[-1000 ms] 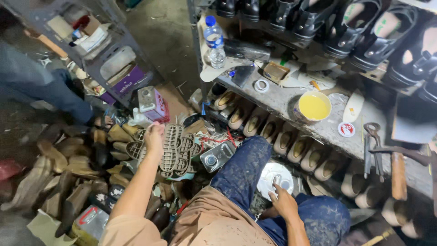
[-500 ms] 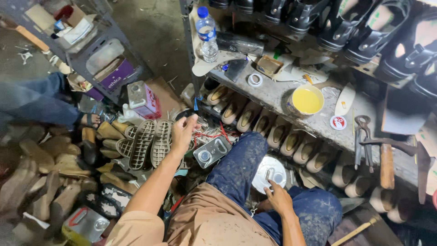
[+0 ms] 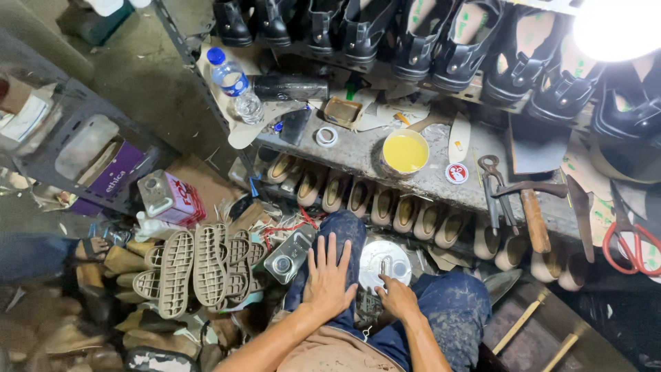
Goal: The person opens a metal canister, pours a yellow liquid from a plastic container into it, and then prepares a shoe sole by scraping it with a knife before hammering a nail into the heel.
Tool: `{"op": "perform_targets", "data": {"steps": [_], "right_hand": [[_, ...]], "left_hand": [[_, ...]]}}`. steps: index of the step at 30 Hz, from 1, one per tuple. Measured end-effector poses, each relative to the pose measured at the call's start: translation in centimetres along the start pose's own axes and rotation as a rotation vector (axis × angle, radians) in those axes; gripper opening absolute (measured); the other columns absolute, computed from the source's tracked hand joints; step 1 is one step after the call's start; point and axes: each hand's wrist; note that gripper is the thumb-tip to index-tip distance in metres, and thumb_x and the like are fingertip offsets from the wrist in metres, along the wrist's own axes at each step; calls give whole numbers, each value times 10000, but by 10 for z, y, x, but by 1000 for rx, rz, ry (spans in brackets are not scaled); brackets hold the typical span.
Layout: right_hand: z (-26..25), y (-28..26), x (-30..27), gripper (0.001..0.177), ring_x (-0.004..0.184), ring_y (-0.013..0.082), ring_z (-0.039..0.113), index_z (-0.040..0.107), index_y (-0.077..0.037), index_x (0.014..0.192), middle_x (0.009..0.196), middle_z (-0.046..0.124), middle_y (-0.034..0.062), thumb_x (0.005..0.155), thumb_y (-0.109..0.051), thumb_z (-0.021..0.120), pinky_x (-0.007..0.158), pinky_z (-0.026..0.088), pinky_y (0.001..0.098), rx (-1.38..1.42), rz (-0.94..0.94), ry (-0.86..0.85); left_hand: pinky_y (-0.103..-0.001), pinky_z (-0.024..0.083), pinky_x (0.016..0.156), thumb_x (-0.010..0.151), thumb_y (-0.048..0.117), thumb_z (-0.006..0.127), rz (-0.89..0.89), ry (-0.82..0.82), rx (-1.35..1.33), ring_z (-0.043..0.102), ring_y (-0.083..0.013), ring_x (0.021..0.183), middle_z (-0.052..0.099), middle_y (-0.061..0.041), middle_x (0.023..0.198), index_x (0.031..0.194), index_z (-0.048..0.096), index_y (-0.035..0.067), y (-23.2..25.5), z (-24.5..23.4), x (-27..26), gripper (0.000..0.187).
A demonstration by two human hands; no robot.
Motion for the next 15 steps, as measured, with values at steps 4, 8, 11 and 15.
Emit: {"op": "perform_targets", "data": {"steps": [4,8,11,15], "right_hand": [[0,-4,6,513,1268,379,590,501,-272,1469,1393,622,111,989,-452,523,1005,480,514,13,32,-90],[4,-2,15,531,1249,401,596,513,-270,1467,1371,628,138,981,-483,527,1006,480,511,-6,26,-100],[3,-3,17,528,1291,377,574,510,-275,1468,1399,614,130,977,-470,533,1029,466,496,17,26,-117],[-1,-6,16,514,1292,371,574,495,-248,1476,1407,613,114,999,-439,507,1000,477,507,5,23,-147]], "left_hand": [[-630,202,1147,789,609,733,-50,-285,-238,135,-496,1500,112,-257,1668,1626,202,148,1,2,17,1094],[-674,193,1159,934,520,651,-112,-621,-488,37,-506,1525,-40,-190,1703,1643,68,174,-15,-20,64,981],[-711,200,1152,923,481,586,-258,-617,-657,108,-440,1530,155,-145,1678,1609,201,130,-20,5,94,861],[-616,384,1069,879,536,598,-327,-565,-629,328,-395,1417,378,-113,1575,1514,413,119,-19,29,108,782]]}}
Point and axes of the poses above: each hand's wrist, its own x-axis towards the middle knuckle, its own z-axis out of the palm, y = z × x
